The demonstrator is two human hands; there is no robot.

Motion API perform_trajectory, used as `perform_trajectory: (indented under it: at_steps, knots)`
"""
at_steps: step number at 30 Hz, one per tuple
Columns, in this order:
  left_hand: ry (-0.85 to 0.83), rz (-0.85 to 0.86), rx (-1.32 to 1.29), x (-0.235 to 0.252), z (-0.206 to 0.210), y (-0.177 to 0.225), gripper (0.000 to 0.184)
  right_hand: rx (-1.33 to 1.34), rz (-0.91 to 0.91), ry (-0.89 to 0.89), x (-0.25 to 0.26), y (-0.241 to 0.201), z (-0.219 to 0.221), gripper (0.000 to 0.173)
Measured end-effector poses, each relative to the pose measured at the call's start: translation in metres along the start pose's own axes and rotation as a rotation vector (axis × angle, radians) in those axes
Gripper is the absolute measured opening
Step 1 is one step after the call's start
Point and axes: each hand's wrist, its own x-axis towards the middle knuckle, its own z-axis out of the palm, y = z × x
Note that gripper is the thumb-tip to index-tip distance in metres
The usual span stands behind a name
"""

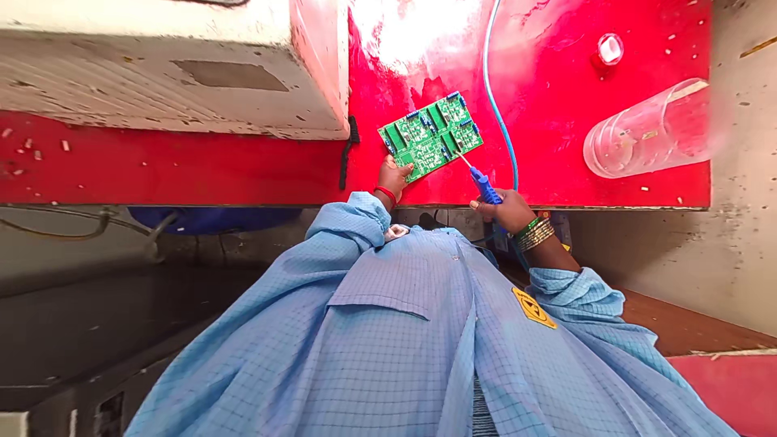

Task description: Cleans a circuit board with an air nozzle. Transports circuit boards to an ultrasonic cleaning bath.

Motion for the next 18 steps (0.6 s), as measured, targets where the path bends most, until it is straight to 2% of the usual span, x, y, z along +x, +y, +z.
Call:
perform_trajectory:
  at_steps: [3,8,18]
  knots:
    - [0.001,-0.002,0.0,0.001,0.0,-0.001,0.053,0.017,-0.012,0.046,0.009,-0.009,-0.004,0.037]
    - [0.0,-0.005,-0.001,-0.001,0.001,0.001,0.051,0.01,-0.037,0.025,0.009,-0.02,-0.004,0.038]
    - [0.008,-0.004,-0.012,0.002,0.0,0.0,0.054,0.029,0.048,-0.032,-0.011,0.006,-0.004,0.037]
